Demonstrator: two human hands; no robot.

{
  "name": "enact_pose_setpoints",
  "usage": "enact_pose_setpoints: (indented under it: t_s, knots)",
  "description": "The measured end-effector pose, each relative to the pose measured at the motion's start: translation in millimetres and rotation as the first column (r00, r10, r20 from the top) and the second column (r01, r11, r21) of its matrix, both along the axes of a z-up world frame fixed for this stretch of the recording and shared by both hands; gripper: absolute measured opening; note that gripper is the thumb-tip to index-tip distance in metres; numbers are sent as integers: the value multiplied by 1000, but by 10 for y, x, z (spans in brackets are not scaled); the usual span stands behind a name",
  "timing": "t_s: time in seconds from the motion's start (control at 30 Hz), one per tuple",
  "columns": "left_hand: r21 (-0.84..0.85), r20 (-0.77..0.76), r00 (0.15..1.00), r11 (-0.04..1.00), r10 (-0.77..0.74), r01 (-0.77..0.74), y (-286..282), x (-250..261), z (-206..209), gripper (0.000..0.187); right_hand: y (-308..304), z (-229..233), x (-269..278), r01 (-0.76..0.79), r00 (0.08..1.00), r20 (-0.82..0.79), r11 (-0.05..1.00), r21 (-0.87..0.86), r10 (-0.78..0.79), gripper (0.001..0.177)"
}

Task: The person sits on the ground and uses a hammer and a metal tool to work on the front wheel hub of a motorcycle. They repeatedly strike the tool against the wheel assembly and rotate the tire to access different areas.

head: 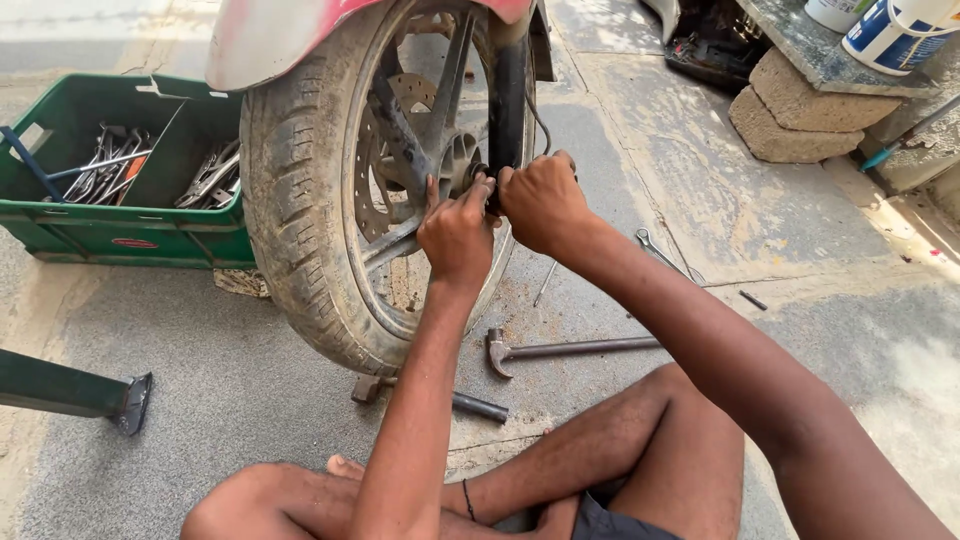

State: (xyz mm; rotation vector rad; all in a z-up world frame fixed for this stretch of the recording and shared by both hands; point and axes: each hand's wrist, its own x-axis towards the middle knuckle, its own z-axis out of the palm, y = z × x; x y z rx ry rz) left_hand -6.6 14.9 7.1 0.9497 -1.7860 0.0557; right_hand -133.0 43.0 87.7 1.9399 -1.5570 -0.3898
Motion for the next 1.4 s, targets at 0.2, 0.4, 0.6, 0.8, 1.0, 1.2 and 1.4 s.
enact_pose_setpoints:
  t_s: [0.2, 0.4, 0.6, 0.8, 1.0, 1.2, 1.4]
  knots:
    - [61, 84, 993, 995, -78, 73, 170, 212, 75, 52, -22, 265, 109, 142, 969, 170, 965, 220, -181, 22]
    - [-401, -202, 919, 827, 339, -394, 1014, 1117, 315, 51, -146, 78, 23, 210, 936, 241, 956, 207, -257, 36]
    - [19, -509, 861, 1000, 2, 9, 1050, 1905, -232, 109, 51, 101, -116, -51, 987, 155, 997, 64, 41, 53]
    - [238, -610, 777, 900, -153, 365, 976, 1845, -506, 100, 25, 70, -103, 26, 989, 141, 995, 98, -40, 67]
    - [210, -582, 804, 933, -121, 293, 981, 1755, -566, 83, -28, -49, -213, -41, 989, 143, 999, 19, 38, 69]
    - [217, -598, 793, 929, -118, 302, 1015, 1714, -466, 81, 9, -112, -208, -40, 997, 64, 996, 80, 35, 70]
    - [228, -640, 765, 933, -71, 277, 998, 1633, -480, 80, 108, -337, -198, -272, 951, -244, 884, -379, 188, 60]
